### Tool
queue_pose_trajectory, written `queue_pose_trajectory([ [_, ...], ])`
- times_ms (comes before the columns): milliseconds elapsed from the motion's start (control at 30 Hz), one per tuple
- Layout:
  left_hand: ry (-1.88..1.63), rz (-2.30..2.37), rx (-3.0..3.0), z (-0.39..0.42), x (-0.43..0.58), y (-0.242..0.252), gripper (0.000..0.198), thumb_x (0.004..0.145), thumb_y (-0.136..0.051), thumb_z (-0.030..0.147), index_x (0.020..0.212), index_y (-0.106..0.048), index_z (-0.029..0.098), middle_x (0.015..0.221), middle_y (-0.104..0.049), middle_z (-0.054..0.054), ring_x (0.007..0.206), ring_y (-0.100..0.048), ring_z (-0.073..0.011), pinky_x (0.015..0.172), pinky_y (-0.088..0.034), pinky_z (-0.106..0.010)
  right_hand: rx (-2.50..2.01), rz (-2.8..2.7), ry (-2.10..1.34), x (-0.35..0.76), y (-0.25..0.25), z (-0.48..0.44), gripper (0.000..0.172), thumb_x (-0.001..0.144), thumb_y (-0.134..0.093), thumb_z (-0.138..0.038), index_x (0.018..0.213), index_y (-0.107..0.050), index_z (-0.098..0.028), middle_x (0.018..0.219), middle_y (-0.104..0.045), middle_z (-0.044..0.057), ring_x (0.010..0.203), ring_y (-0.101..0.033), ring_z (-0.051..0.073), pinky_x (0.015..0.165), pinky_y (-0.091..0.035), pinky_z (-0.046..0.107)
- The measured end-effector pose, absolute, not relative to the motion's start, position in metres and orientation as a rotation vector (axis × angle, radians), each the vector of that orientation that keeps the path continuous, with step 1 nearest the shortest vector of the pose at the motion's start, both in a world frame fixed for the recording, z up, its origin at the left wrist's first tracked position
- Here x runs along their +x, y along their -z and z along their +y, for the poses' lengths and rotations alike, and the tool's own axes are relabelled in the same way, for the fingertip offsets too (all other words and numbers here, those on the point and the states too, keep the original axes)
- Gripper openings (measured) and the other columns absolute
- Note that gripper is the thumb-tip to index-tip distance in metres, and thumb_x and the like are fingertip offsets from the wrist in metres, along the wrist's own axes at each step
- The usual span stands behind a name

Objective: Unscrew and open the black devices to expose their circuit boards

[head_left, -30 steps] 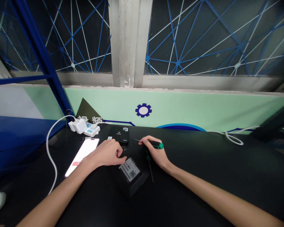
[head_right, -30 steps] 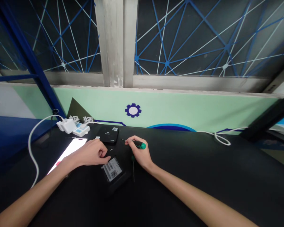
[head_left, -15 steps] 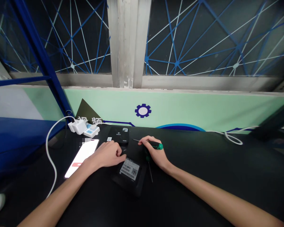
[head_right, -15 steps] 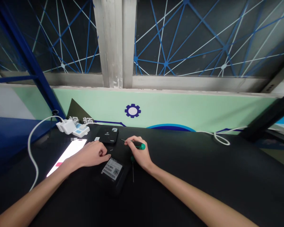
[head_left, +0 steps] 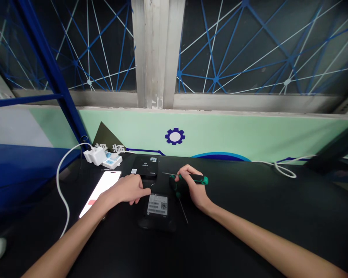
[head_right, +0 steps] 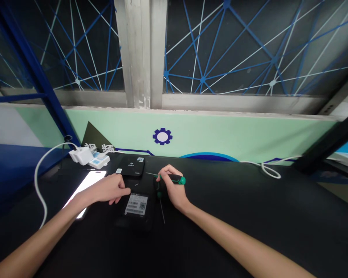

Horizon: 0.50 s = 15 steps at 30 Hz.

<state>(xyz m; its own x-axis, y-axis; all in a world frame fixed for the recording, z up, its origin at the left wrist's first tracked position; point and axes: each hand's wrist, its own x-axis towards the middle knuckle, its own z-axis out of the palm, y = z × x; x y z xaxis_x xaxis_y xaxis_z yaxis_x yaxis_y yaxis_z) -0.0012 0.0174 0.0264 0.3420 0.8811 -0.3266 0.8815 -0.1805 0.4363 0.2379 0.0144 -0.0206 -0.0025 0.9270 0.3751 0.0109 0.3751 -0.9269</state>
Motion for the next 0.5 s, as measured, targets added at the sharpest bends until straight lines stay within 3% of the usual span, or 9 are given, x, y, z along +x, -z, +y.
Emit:
queue_pose_trajectory([
  [200,0.0,1.49,1.979,0.018,-0.002,-0.026,0.047,0.082,-0.049,0.041,0.041,-0.056,0.02,0.041,-0.057,0.0,0.043,-0.052,-0.0126,0.059,-0.045,-0.026,-0.864,-1.344,-0.929,0.242,0.025,0.017,0.026,0.086,-0.06,-0.036,0.066,-0.06,-0.02,0.053,-0.054,-0.002,0.051,-0.048,0.014,0.054,-0.039,0.027],
  [500,-0.016,1.535,1.939,0.017,0.001,-0.027,0.047,0.084,-0.049,0.041,0.042,-0.057,0.02,0.044,-0.062,-0.001,0.046,-0.052,-0.0132,0.06,-0.044,-0.026,-0.723,-1.28,-1.065,0.247,0.017,0.025,0.036,0.088,-0.056,-0.034,0.055,-0.052,-0.02,0.044,-0.038,-0.006,0.039,-0.032,0.009,0.043,-0.022,0.025],
])
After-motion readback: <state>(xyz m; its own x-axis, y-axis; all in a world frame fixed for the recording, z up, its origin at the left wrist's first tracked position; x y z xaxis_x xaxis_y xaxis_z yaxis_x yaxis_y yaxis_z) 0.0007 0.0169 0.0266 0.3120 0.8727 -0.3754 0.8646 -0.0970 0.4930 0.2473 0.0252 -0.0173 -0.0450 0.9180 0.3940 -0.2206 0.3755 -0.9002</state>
